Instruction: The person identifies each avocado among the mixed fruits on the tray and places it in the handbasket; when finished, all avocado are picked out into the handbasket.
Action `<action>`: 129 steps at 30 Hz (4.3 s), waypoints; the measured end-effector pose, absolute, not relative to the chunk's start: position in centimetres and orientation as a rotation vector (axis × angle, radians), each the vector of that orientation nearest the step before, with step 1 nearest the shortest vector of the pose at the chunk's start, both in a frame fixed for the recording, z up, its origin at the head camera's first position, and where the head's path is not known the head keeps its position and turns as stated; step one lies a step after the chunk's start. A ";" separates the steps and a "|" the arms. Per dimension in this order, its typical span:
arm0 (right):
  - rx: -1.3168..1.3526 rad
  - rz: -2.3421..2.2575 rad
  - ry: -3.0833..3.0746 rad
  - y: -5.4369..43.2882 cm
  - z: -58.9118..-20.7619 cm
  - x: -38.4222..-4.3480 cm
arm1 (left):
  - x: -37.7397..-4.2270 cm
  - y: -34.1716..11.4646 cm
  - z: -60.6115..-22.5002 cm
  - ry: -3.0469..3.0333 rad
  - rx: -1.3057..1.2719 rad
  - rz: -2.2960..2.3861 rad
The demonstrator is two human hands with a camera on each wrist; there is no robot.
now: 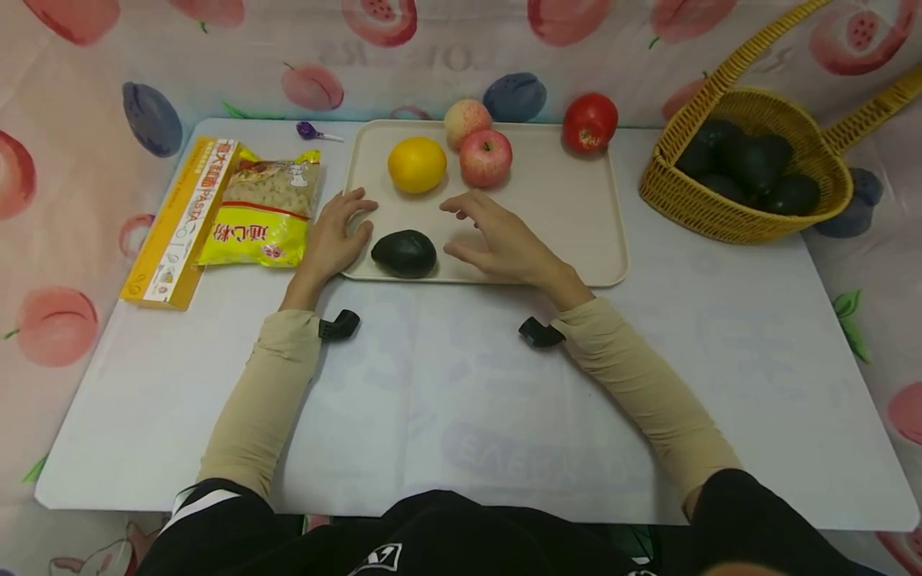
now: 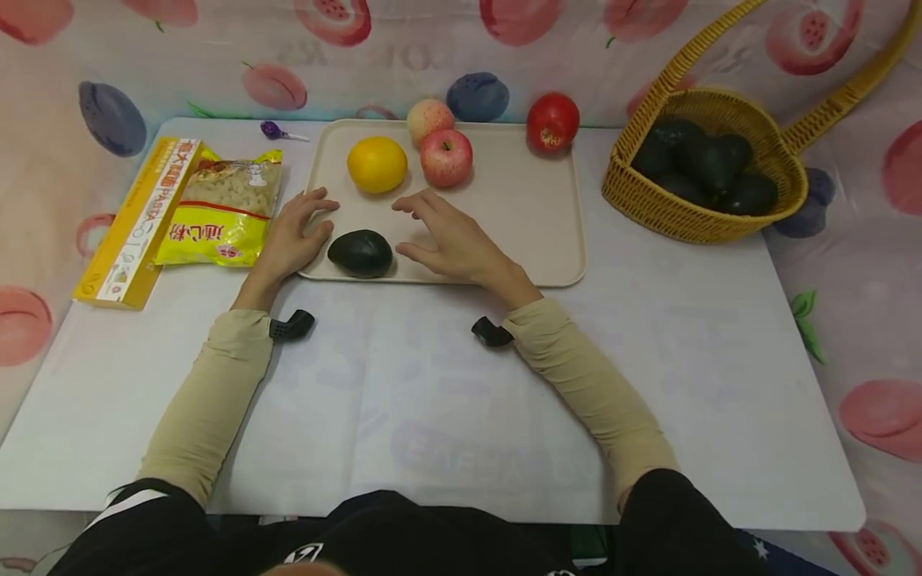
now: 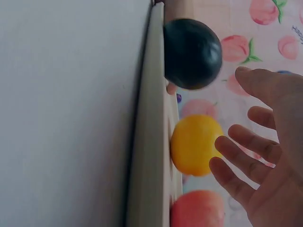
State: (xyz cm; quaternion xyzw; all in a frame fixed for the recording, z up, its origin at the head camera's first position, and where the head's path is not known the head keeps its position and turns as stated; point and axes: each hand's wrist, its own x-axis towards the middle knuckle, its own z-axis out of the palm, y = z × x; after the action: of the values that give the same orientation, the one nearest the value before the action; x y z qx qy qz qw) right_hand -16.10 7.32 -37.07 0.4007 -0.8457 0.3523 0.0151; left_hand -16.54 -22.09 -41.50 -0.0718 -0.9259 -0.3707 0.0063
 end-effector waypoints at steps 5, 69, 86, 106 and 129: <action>1.334 1.023 -2.693 5.2 -37.8 -15.8 | -16.5 -22.2 -41.6 -2.906 -0.205 -1.153; 0.801 1.166 -2.640 16.2 -33.5 -17.4 | -16.4 -22.0 -41.8 -2.876 -0.242 -1.183; 0.475 1.176 -2.536 24.3 -31.9 -17.7 | -16.5 -22.1 -41.7 -2.894 -0.231 -1.163; 0.107 1.358 -2.320 32.0 -30.4 -16.3 | -16.5 -22.1 -41.9 -2.868 -0.245 -1.160; -0.119 1.437 -2.303 36.4 -29.5 -20.2 | -16.7 -22.3 -41.7 -2.849 -0.270 -1.168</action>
State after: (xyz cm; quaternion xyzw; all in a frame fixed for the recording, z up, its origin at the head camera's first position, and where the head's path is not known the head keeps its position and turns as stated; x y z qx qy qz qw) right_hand -20.20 36.37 -29.49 -0.0428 -0.8285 0.5172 0.2106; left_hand -16.72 -22.34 -41.65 -0.0874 -0.9215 -0.3776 0.0253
